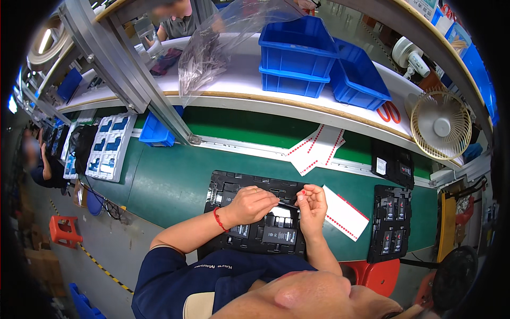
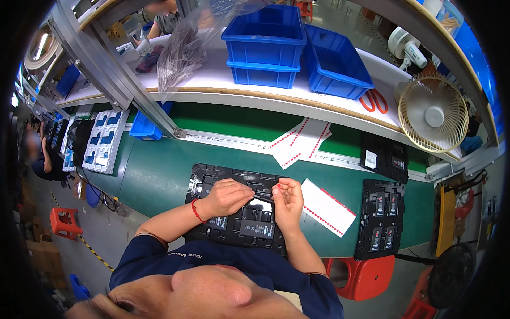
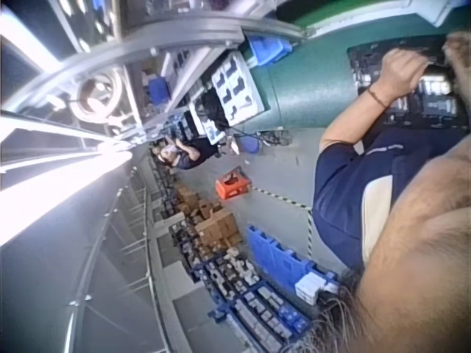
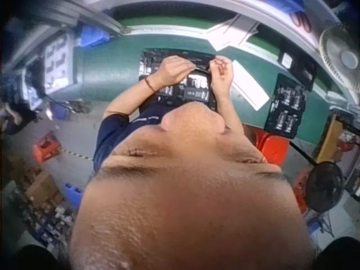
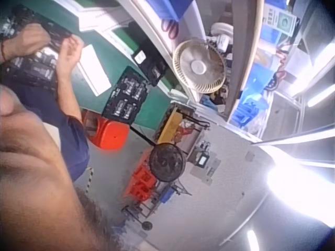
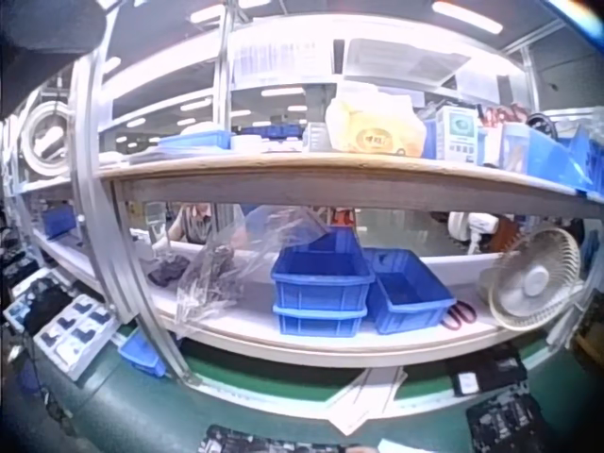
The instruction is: The recorder is labeling and assembling small electronic components on a factory workbench.
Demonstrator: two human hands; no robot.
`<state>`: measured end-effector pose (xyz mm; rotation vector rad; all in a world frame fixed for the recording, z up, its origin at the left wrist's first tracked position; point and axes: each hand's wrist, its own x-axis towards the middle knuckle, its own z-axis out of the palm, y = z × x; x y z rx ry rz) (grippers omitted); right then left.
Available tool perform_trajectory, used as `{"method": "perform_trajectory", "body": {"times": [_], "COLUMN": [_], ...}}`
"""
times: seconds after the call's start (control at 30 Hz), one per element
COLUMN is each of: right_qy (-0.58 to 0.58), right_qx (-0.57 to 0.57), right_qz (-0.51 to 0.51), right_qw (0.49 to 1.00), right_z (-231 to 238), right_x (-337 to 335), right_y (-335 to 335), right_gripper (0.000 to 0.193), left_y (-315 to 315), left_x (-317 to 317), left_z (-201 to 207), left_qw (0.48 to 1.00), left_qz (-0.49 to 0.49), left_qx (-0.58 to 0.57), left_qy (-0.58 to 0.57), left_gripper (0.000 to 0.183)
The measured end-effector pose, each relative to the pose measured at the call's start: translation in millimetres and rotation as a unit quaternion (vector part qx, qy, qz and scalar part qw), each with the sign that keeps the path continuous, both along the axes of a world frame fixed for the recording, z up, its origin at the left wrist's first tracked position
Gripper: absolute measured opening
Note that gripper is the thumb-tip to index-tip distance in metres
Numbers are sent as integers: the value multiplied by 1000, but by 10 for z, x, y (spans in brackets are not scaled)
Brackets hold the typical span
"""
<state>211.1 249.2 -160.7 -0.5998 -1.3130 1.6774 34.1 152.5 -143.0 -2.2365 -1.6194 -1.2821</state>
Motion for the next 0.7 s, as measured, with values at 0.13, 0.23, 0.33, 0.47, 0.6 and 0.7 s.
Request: {"method": "perform_trajectory", "body": {"times": [0.13, 0.23, 0.33, 0.47, 0.6, 0.7], "right_qy": [1, -6, -13, -9, -5, -13], "right_qx": [1, 9, 4, 10, 15, 10], "right_qz": [1, -12, -11, -9, -3, -8], "right_qw": [1000, 1000, 1000, 1000, 1000, 1000], "right_z": [-9, 0, 5, -4, -6, 5], "right_x": [-11, -29, -31, -44, -40, -16], "right_y": [13, 4, 21, 35, 31, -1], "right_gripper": [25, 24, 24, 24, 24, 24], "left_y": [16, 12, 26, 39, 24, -2], "left_x": [-4, -11, -14, -24, -14, 11], "left_z": [-6, -2, -2, -4, -8, -5], "left_qw": [1000, 1000, 1000, 1000, 1000, 1000], "left_qz": [2, 1, 0, 0, 3, 0], "left_qx": [2, 6, 1, 5, 8, 13], "left_qy": [0, 0, 3, 4, 6, 6], "left_gripper": [9, 9, 9, 8, 8, 8]}}
